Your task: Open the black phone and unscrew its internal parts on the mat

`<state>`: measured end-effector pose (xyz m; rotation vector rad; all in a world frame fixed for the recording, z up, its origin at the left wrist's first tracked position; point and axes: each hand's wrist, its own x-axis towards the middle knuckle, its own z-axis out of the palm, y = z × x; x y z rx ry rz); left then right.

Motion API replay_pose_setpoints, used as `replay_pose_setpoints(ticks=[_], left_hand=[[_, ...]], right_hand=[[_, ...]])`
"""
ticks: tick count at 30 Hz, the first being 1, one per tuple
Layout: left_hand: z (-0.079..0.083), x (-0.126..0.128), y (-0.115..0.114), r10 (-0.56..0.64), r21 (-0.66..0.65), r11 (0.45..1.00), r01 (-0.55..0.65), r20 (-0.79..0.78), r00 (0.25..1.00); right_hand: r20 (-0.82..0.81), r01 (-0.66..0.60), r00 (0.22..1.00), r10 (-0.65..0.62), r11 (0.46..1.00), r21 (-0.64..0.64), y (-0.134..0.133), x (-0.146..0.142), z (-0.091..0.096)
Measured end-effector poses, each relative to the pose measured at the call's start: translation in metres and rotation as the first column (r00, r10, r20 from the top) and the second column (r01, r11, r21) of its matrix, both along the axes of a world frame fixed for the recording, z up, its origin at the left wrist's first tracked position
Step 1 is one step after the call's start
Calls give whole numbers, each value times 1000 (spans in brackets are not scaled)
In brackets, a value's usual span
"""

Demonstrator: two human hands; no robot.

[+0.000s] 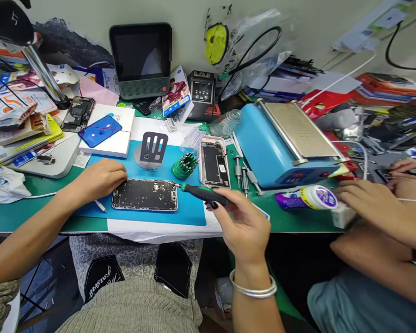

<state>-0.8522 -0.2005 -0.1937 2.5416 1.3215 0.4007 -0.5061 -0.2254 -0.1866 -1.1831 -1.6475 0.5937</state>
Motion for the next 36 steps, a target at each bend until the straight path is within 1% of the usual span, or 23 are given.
replay_pose_setpoints(ticks=[1,3,6,8,11,13,15,20,25,28,30,32,34,36], left_hand=[[0,1,-2,0,8,1000,0,-16,1000],[1,3,-4,-1,18,1000,2,-41,999],[6,2,-3,2,19,1000,-1,-62,998],[11,-3,-1,18,15,1000,-17,-61,998],[20,-18,1,104,32,994,-102,-57,993],[23,-30,1,165,47,986,-162,-65,984],[23,-40,1,188,47,982,-184,-79,979],[23,-51,0,145,0,989,-145,-58,988],[27,-55,2,153,-24,988,-153,-2,988],[31,-53,3,165,-13,986,-165,23,986],[34,-45,3,168,9,986,-169,50,985],[38,-31,0,148,28,988,-150,76,986],[40,-11,-5,88,26,996,-91,83,993],[40,10,-11,3,0,1000,-3,61,998]], right_hand=[[-53,51,997,-53,998,-33,-4,6,-11],[-105,127,985,-137,987,-101,-10,14,-30],[-148,175,970,-195,975,-139,-12,21,-48],[-178,192,960,-214,972,-135,-12,23,-57],[-210,204,951,-227,971,-128,-13,22,-67],[-221,201,949,-224,972,-122,-14,23,-72],[-225,196,950,-218,974,-117,-14,24,-75],[-213,175,957,-198,977,-123,-14,31,-73],[-194,230,950,-244,969,-94,-18,40,-66],[-130,182,974,-187,982,-51,-23,38,-59],[-76,117,990,-118,993,-20,-25,33,-52],[-34,57,998,-57,998,-6,-26,27,-46],[3,-1,1000,1,1000,-3,-25,22,-41],[27,-36,999,36,999,2,-25,20,-38]])
